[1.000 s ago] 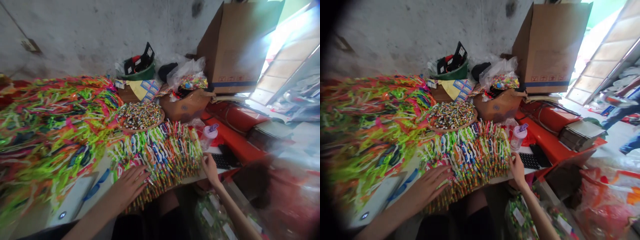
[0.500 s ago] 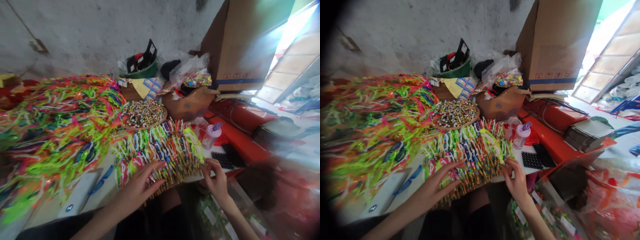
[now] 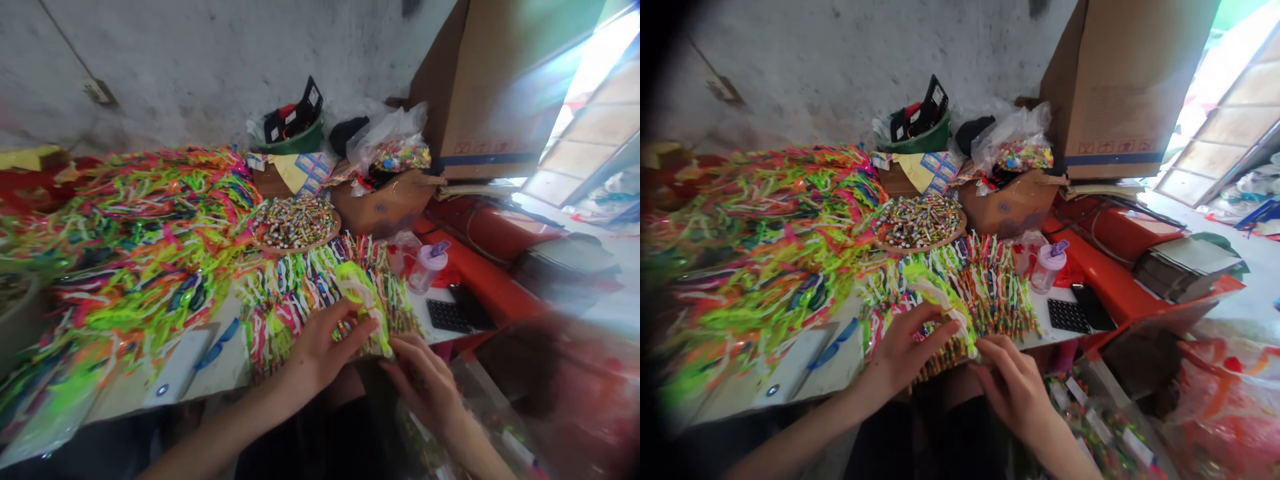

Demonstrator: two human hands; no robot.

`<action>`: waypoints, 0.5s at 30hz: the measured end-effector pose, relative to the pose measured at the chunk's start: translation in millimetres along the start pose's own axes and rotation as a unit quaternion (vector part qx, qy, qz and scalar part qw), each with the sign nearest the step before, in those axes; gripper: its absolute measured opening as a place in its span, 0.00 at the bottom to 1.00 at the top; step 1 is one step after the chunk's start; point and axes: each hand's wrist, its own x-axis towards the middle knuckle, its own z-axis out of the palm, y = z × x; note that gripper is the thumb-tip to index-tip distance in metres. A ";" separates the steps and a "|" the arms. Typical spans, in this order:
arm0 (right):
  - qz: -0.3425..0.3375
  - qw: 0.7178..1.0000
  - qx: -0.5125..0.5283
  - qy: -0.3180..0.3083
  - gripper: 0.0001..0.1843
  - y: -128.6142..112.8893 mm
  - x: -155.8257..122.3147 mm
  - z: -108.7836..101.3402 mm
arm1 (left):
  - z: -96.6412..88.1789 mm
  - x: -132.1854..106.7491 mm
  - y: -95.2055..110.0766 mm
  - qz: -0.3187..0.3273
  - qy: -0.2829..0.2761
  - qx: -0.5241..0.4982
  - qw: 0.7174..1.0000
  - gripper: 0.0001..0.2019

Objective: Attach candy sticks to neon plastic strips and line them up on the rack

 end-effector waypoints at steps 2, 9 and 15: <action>0.000 0.998 0.056 -0.043 0.14 -10.9 1.9 0.3 | 1.7 0.2 1.0 0.009 -0.004 -0.045 0.999 0.09; 0.062 0.995 0.064 -0.053 0.14 -27.6 1.4 -7.3 | 6.1 -8.0 -22.7 -0.110 -0.123 -0.137 0.977 0.17; 0.199 0.974 0.109 -0.016 0.21 -13.6 25.6 -22.0 | -18.3 -27.2 -31.9 -0.059 -0.231 0.038 0.970 0.16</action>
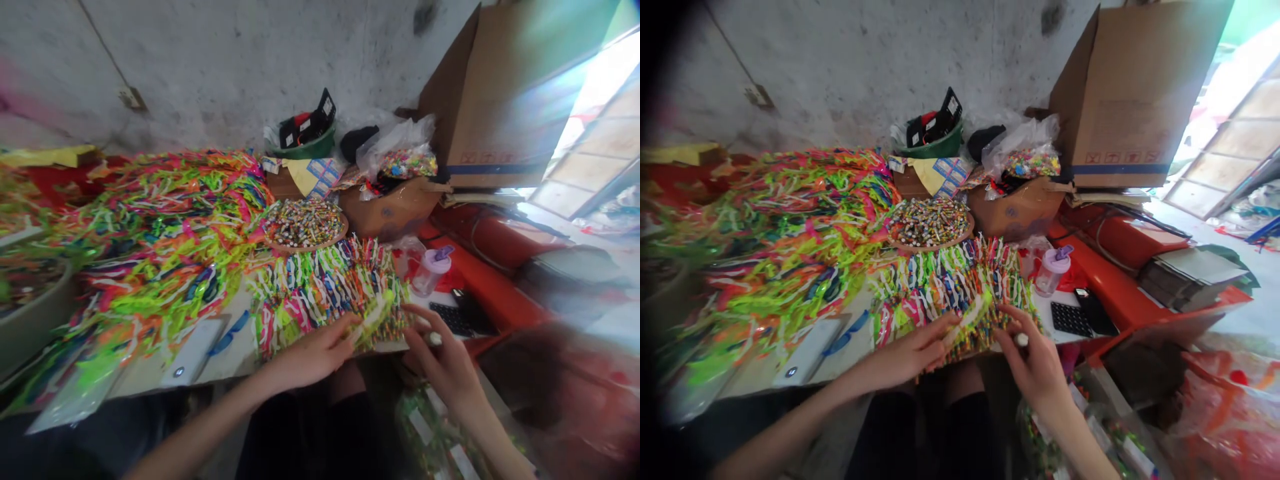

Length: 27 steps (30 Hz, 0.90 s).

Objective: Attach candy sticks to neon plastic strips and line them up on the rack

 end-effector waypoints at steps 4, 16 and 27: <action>0.059 0.987 0.124 -0.079 0.19 -0.5 11.0 6.9 | -2.0 -16.5 10.0 0.037 -0.022 0.140 0.989 0.13; 0.064 0.983 0.150 -0.086 0.26 -23.0 3.6 21.9 | 5.2 -11.1 10.0 0.158 0.181 0.298 0.924 0.13; -0.261 0.941 -0.213 -0.029 0.14 -19.8 -7.9 7.7 | -6.7 -30.4 18.8 0.271 0.181 0.487 0.811 0.13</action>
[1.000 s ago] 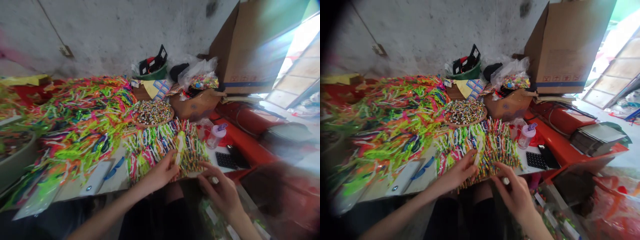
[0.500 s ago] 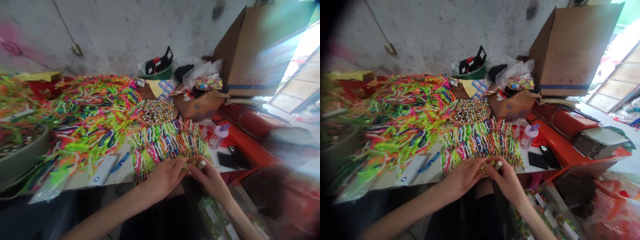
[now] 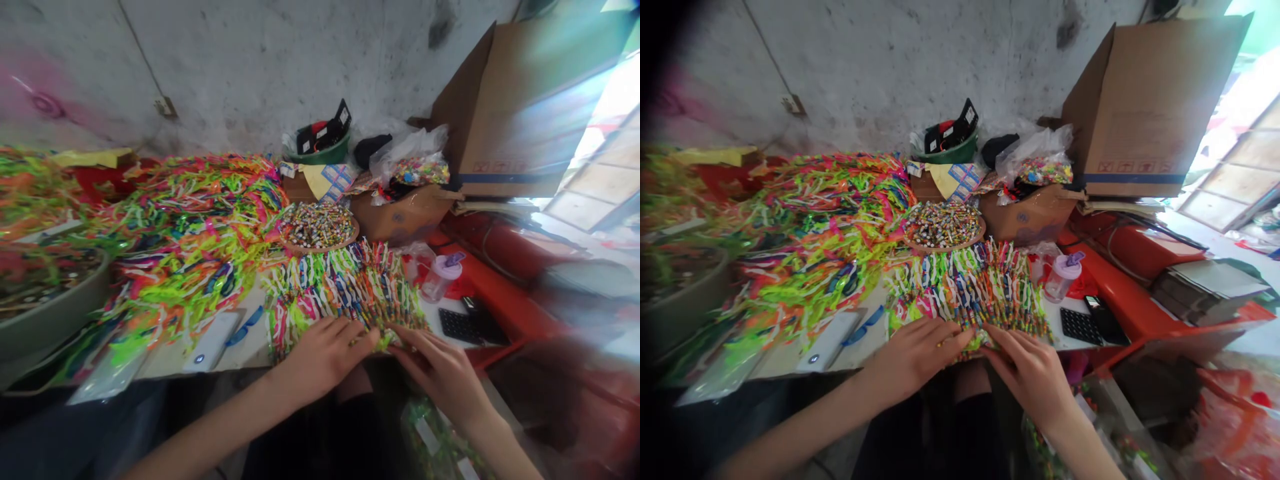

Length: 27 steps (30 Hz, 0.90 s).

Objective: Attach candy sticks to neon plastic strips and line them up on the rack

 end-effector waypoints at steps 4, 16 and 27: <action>-0.006 1.000 -0.014 0.006 0.14 -2.6 0.2 -2.4 | -1.5 -1.5 2.0 -0.001 -0.004 0.004 1.000 0.13; -0.071 0.996 -0.017 -0.043 0.16 5.1 -5.6 -2.1 | 4.1 -1.0 4.3 0.003 -0.021 0.011 1.000 0.08; -0.058 0.990 -0.003 -0.132 0.16 3.0 -20.2 1.1 | 15.5 -6.6 10.4 0.041 -0.052 0.043 0.997 0.10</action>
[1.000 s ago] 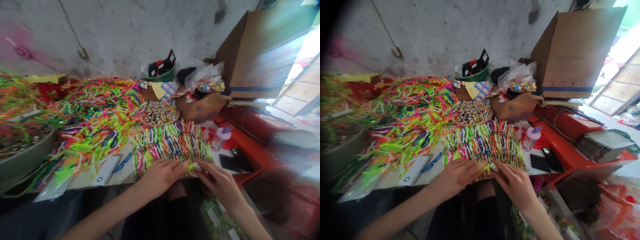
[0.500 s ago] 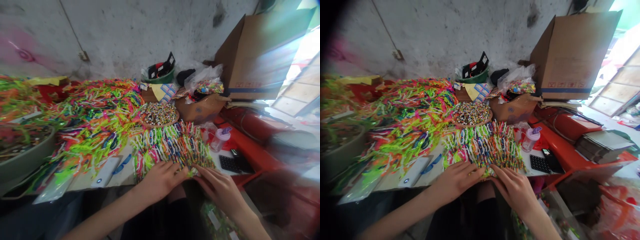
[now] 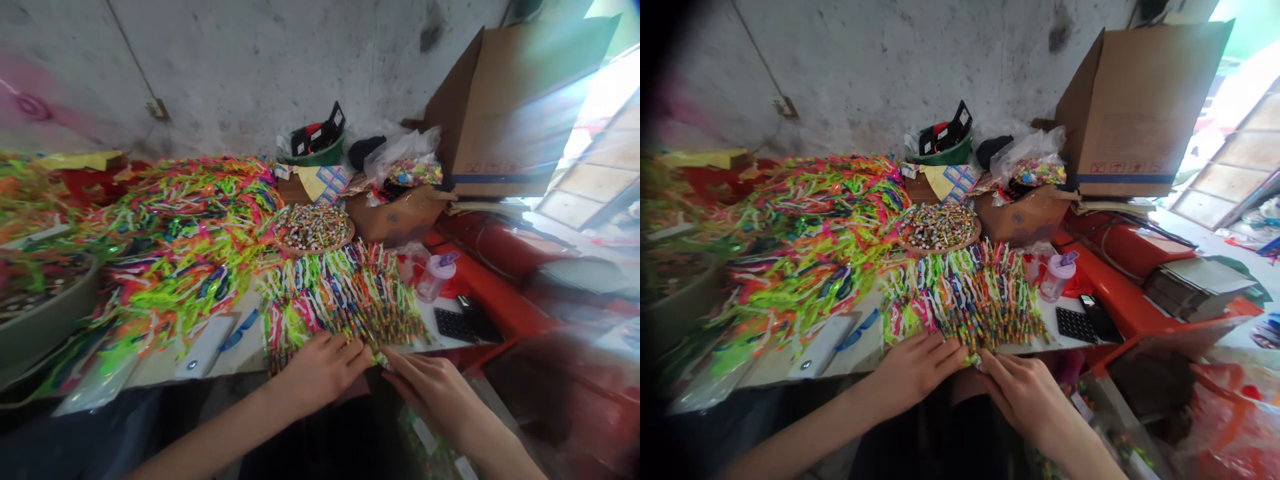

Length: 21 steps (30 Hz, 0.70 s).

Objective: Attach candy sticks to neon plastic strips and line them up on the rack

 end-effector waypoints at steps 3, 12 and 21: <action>-0.013 1.000 -0.009 -0.011 0.17 3.7 -3.1 0.4 | 5.8 0.5 0.7 0.009 -0.002 -0.007 1.000 0.09; 0.008 0.998 -0.031 -0.054 0.07 -7.0 -4.9 13.9 | 37.0 7.0 13.1 0.012 0.001 -0.081 0.997 0.15; 0.058 0.997 0.020 -0.038 0.11 15.2 -5.3 22.7 | 27.5 13.0 -0.8 -0.017 -0.021 -0.177 0.984 0.10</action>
